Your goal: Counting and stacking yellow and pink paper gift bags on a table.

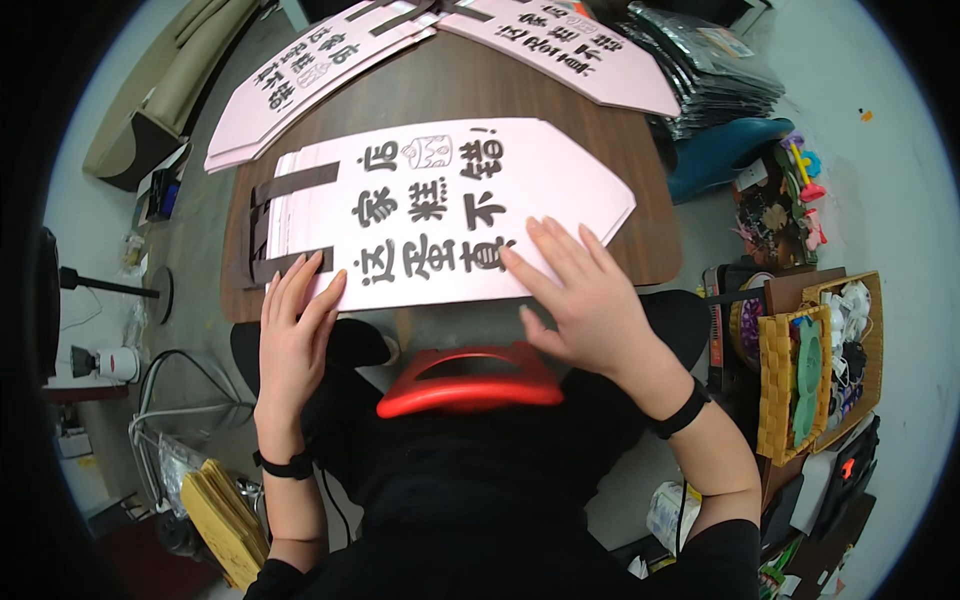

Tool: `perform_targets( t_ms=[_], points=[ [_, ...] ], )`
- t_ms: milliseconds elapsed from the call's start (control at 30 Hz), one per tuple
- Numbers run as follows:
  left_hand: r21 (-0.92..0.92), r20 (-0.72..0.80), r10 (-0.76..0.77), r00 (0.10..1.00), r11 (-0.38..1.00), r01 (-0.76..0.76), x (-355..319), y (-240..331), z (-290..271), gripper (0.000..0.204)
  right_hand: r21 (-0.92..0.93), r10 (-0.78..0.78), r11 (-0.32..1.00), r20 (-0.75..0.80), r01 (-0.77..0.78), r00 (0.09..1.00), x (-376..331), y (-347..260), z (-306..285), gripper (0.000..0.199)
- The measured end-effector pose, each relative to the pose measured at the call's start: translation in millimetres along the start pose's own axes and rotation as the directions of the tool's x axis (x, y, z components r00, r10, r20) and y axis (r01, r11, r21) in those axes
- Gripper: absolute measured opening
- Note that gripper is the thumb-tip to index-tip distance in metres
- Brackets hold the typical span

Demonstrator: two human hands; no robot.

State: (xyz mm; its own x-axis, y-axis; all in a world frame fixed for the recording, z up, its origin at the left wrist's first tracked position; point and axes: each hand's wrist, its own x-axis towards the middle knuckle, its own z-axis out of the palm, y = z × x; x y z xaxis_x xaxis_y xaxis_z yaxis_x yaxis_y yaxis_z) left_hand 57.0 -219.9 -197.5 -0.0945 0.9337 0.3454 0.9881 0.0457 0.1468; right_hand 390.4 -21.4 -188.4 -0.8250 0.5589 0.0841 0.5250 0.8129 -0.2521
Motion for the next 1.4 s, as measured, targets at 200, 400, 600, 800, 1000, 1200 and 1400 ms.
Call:
perform_targets(
  t_ms=[200,400,600,800,1000,1200,1400],
  points=[
    [-0.035,0.041,-0.036,0.999,0.999,0.037,4,5,-13,0.041,-0.025,0.039,0.999,-0.023,-0.039,0.999,18,-3,-16,0.045],
    [0.004,0.072,0.035,0.997,0.999,-0.035,19,13,-29,0.047,-0.029,0.032,0.999,-0.047,-0.033,0.998,42,20,-46,0.043],
    [-0.212,0.169,0.102,0.98,0.975,-0.065,18,10,-19,0.052,0.032,-0.031,0.999,-0.081,0.034,0.996,92,77,-82,0.045],
    [-0.207,0.166,0.143,0.976,0.972,-0.108,18,8,-5,0.054,-0.158,0.12,0.979,-0.047,-0.126,0.992,159,196,-71,0.064],
    [-0.221,0.173,0.127,0.977,0.971,-0.088,8,2,-4,0.057,-0.13,0.27,0.959,0.159,-0.251,0.95,204,172,-76,0.064],
    [-0.227,0.164,0.149,0.975,0.968,-0.11,11,6,0,0.058,-0.573,0.238,0.806,0.084,-0.149,0.968,215,194,-67,0.049],
    [-0.218,0.138,0.153,0.979,0.969,-0.121,10,7,3,0.058,-0.413,0.126,0.866,-0.367,-0.283,0.922,148,219,-88,0.053]
  ],
)
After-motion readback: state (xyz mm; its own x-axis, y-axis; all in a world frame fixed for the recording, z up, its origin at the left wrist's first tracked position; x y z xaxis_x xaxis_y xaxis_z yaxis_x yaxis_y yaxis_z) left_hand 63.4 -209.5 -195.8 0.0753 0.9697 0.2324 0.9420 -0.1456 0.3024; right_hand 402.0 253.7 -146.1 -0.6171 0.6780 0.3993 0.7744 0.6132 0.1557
